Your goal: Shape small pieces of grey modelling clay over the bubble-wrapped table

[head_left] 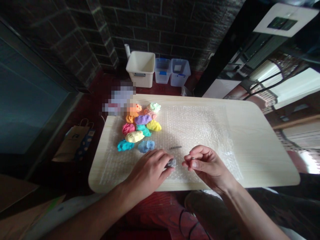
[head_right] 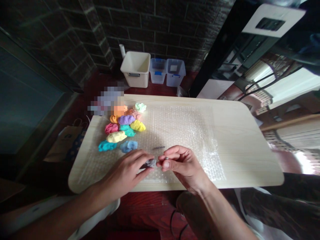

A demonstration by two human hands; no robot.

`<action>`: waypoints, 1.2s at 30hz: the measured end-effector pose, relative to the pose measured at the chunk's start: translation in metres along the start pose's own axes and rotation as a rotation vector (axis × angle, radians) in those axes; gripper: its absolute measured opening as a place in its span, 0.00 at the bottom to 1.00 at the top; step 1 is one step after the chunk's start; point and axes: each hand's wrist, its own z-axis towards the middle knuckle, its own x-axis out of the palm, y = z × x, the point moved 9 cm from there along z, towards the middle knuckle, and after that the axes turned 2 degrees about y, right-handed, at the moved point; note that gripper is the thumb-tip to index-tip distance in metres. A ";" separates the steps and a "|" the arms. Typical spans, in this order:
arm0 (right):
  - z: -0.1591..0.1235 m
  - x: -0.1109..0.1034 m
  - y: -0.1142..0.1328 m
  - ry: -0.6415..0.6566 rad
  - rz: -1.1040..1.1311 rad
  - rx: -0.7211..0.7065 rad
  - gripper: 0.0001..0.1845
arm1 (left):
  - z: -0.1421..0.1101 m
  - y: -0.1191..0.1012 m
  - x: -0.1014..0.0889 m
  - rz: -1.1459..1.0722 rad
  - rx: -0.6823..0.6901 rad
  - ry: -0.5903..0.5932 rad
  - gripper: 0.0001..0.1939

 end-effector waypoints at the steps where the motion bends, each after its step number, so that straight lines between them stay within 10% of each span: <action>1: 0.000 0.001 0.001 0.009 -0.002 -0.009 0.11 | 0.000 0.000 0.000 -0.001 0.002 -0.002 0.10; 11: -0.003 0.010 0.000 0.161 0.042 -0.065 0.11 | -0.001 0.001 0.001 -0.015 0.003 0.001 0.10; 36: -0.002 0.002 0.000 -0.015 -0.405 -0.121 0.07 | 0.000 0.002 -0.027 -0.432 -0.023 -0.206 0.14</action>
